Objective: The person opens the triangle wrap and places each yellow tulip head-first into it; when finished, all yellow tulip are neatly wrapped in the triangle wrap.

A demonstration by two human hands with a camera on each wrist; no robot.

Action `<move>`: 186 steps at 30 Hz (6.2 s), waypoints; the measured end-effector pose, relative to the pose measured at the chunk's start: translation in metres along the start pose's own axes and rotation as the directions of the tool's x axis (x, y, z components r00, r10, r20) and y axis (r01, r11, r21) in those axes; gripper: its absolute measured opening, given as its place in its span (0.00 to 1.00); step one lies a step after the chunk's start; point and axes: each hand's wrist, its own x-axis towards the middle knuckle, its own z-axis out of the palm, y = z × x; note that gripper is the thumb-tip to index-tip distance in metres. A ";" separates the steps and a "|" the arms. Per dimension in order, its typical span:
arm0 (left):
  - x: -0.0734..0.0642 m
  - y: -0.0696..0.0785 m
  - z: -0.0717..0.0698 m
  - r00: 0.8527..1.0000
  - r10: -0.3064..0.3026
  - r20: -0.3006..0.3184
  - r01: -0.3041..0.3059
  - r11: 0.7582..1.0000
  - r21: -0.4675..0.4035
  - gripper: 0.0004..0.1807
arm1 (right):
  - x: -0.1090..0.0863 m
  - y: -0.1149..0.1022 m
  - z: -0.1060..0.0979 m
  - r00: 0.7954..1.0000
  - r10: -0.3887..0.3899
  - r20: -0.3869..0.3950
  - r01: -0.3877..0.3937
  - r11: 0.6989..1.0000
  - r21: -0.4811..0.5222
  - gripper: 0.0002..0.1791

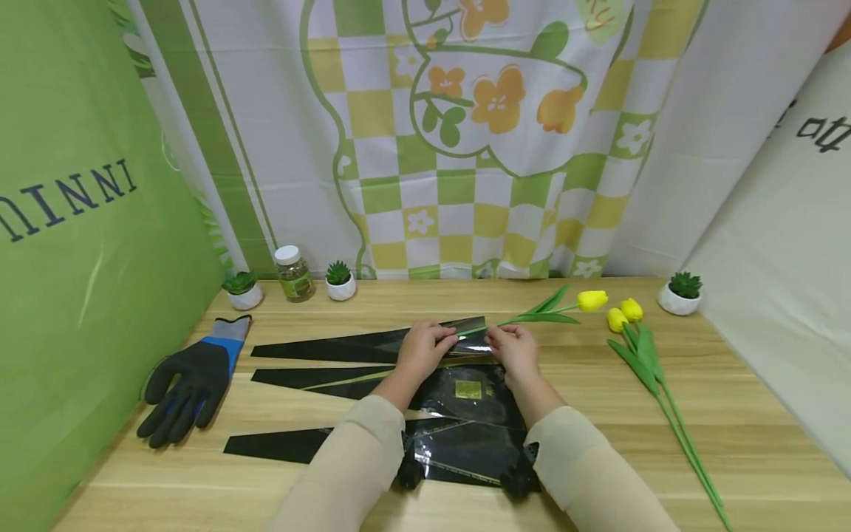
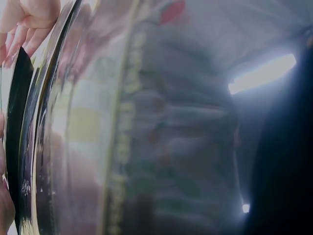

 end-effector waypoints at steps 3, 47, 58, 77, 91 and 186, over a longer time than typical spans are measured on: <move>0.000 0.000 0.001 1.000 -0.001 -0.002 0.001 1.000 0.001 0.16 | 0.000 0.001 0.000 1.000 -0.007 0.010 0.007 1.000 -0.005 0.08; 0.003 -0.003 0.010 0.999 -0.021 -0.025 0.020 0.999 -0.035 0.13 | 0.018 -0.023 -0.053 0.984 -0.080 -0.157 0.093 0.993 0.076 0.22; 0.003 -0.002 0.010 1.000 -0.015 -0.017 0.014 0.999 -0.030 0.12 | 0.025 -0.033 -0.066 0.973 -0.029 -0.230 0.060 0.990 0.126 0.09; 0.001 0.003 0.007 0.999 -0.037 -0.028 0.035 0.997 -0.062 0.15 | 0.017 -0.025 -0.046 0.971 0.016 -0.239 0.015 0.992 0.127 0.10; 0.002 0.005 0.005 0.998 -0.050 -0.043 0.045 0.993 -0.105 0.15 | 0.012 -0.010 -0.027 0.984 0.074 -0.161 -0.031 0.966 0.255 0.09; -0.001 0.008 -0.002 0.998 -0.014 -0.065 0.010 0.998 -0.067 0.15 | 0.026 -0.002 -0.021 0.958 0.023 0.285 0.036 0.980 -0.198 0.23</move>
